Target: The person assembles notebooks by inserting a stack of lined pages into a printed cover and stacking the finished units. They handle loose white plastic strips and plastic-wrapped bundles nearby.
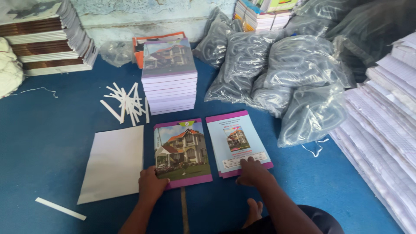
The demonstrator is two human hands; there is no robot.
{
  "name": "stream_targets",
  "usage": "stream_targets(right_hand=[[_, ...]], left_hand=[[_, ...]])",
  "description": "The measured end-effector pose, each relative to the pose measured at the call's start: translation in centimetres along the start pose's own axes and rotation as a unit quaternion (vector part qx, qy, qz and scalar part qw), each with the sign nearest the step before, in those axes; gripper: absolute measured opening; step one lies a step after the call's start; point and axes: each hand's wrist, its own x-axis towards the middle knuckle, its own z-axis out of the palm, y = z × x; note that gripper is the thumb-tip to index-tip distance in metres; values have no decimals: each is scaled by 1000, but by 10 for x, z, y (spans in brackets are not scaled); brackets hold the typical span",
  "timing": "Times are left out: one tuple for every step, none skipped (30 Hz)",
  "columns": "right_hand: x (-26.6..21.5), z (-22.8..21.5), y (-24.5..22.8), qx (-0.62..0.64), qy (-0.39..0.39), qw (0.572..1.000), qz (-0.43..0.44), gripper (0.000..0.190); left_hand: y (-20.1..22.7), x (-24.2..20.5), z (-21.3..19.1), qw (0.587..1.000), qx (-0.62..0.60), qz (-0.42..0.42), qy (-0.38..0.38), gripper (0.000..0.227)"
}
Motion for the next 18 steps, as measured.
stream_targets(right_hand=[[0, 0, 2, 0, -2, 1000, -1, 86], [3, -1, 3, 1, -2, 1000, -2, 87], [5, -2, 5, 1, -3, 1000, -4, 88], [6, -1, 7, 2, 0, 1000, -10, 87], [8, 0, 9, 3, 2, 1000, -15, 86], [10, 1, 11, 4, 5, 1000, -21, 84], [13, 3, 13, 7, 9, 1000, -19, 84], [16, 5, 13, 11, 13, 1000, -17, 83], [18, 7, 15, 15, 18, 1000, -15, 82], [19, 8, 16, 10, 26, 999, -22, 82], [20, 10, 18, 5, 34, 999, -29, 81], [21, 10, 19, 0, 42, 998, -37, 80], [22, 10, 19, 2, 44, 998, -33, 80], [22, 11, 18, 3, 44, 999, -29, 79], [23, 10, 18, 5, 45, 999, -25, 79], [23, 11, 17, 6, 50, 998, -26, 82], [23, 11, 17, 7, 56, 998, -27, 84], [23, 10, 16, 8, 61, 998, -28, 87]], left_hand=[[-2, 0, 1, 1000, 2, 3, 2, 79], [-2, 3, 1, 1000, 4, 7, 7, 81], [-2, 5, 2, 1000, 6, 5, 5, 82], [-3, 5, 2, 1000, 9, 1, 1, 82], [-5, 6, 3, 1000, 13, -2, -2, 83], [-6, 7, 4, 1000, 10, 0, 1, 84], [-7, 7, 5, 1000, 6, 2, 4, 85], [-9, 7, 6, 1000, 3, 4, 7, 86], [-10, 7, 6, 1000, 2, 6, 5, 86], [-11, 8, 6, 1000, -1, 8, 4, 86], [-11, 8, 7, 1000, -3, 10, 2, 86], [-11, 8, 7, 1000, -6, 12, 2, 86], [-12, 9, 8, 1000, -10, 13, 3, 87], [-13, 8, 8, 1000, -13, 13, 2, 87], [-13, 9, 9, 1000, -7, 21, 16, 92], [-12, 9, 10, 999, 0, 28, 29, 97], [-12, 8, 12, 998, 7, 36, 41, 102], [-12, 6, 12, 997, 3, 52, 50, 101]])
